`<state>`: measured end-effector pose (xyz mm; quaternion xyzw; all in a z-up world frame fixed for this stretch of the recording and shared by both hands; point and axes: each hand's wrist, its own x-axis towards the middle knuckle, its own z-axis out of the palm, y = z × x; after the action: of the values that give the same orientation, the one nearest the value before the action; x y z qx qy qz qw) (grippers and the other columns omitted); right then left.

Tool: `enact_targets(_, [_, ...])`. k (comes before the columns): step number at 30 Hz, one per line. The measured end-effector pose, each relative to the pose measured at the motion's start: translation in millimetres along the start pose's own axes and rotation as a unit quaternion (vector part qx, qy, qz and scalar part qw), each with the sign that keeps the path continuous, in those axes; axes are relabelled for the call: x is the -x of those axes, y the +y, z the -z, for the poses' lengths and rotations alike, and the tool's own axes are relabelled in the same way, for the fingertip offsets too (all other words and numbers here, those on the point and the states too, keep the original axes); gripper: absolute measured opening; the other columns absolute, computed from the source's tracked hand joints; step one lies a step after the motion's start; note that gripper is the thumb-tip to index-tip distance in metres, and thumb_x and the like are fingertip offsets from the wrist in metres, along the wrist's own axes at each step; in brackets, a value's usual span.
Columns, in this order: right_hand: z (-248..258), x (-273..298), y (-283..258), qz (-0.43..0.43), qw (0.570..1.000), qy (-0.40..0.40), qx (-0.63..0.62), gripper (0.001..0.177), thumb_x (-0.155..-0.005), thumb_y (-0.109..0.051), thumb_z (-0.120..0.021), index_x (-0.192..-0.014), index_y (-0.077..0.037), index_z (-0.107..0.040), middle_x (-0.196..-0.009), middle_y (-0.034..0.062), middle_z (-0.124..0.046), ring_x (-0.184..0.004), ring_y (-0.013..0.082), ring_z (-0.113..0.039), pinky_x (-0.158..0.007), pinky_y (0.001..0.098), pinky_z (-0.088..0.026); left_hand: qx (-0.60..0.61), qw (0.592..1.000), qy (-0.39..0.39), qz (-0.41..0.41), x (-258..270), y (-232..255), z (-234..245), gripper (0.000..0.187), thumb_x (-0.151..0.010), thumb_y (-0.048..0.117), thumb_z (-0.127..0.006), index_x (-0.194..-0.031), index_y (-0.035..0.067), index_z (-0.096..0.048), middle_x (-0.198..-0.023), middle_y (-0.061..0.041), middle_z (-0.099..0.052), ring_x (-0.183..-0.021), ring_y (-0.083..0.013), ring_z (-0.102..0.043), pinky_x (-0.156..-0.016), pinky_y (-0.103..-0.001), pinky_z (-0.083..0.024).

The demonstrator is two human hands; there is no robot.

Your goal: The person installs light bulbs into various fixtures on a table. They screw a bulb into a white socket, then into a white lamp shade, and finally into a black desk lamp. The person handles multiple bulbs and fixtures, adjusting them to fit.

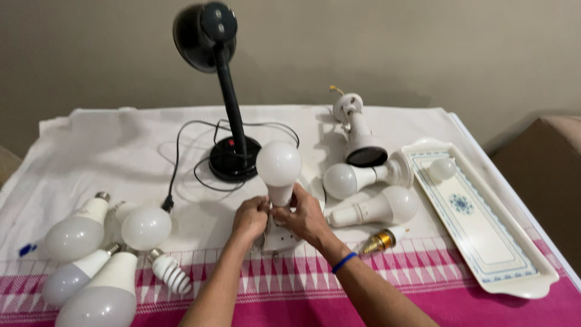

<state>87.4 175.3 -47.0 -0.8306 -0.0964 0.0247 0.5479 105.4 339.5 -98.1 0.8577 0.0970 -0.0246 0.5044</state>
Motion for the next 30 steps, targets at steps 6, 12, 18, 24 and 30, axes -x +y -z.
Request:
enact_targets(6, [50.2, -14.9, 25.9, 0.038, 0.992, -0.006, 0.121, 0.064, -0.076, -0.009, -0.086, -0.133, 0.003, -0.059, -0.115, 0.0198, -0.071, -0.098, 0.0262, -0.073, -0.08, 0.0359, -0.063, -0.018, 0.998, 0.061, 0.021, 9.9, 26.9, 30.0, 0.033, -0.094, 0.027, -0.068, -0.123, 0.012, -0.071, -0.107, -0.011, -0.078, -0.093, -0.0208, -0.075, -0.086, -0.033, -0.058])
enact_targets(12, [142.1, -29.8, -75.7, 0.113, 0.961, 0.231, 0.1, 0.016, -0.096, -0.009, -0.069, -0.109, -0.003, -0.077, -0.082, 0.0056, -0.078, -0.076, 0.0099, -0.072, -0.069, 0.0261, -0.058, 0.088, 0.925, 0.318, -0.189, -12.1, 47.2, 72.9, 0.019, -0.096, 0.021, -0.072, -0.103, 0.004, -0.076, -0.088, -0.009, -0.076, -0.076, -0.0195, -0.07, -0.072, -0.036, -0.054])
enact_targets(18, [144.0, -76.7, -207.0, 0.375, 0.873, 0.274, 0.152, 0.069, -0.1, -0.036, -0.086, -0.149, -0.003, -0.051, -0.149, 0.0225, -0.052, -0.137, 0.0359, -0.056, -0.091, 0.0449, -0.064, 0.006, 0.966, 0.225, -0.131, -75.4, 64.0, 84.3, 0.087, -0.072, 0.023, -0.091, -0.144, 0.009, -0.044, -0.135, -0.018, -0.051, -0.121, -0.034, -0.053, -0.098, -0.046, -0.047])
enact_targets(24, [98.4, -153.3, -234.6, 0.415, 0.854, 0.168, 0.264, 0.094, -0.091, -0.064, -0.085, -0.155, -0.006, -0.049, -0.156, 0.0284, -0.043, -0.144, 0.0493, -0.041, -0.115, 0.0615, -0.042, 0.019, 0.994, 0.087, -0.067, -104.9, 71.1, 68.0, 0.072, -0.08, 0.024, -0.082, -0.144, 0.015, -0.051, -0.124, -0.012, -0.066, -0.115, -0.0287, -0.064, -0.099, -0.043, -0.051])
enact_targets(30, [56.2, -184.1, -213.5, 0.31, 0.896, 0.064, 0.311, 0.085, -0.077, -0.059, -0.083, -0.141, -0.008, -0.061, -0.152, 0.029, -0.043, -0.137, 0.0473, -0.047, -0.112, 0.0576, -0.042, 0.048, 0.995, 0.049, -0.075, -116.8, 56.0, 62.7, 0.037, -0.086, 0.016, -0.077, -0.12, 0.009, -0.066, -0.111, -0.01, -0.073, -0.104, -0.0258, -0.071, -0.092, -0.041, -0.055])
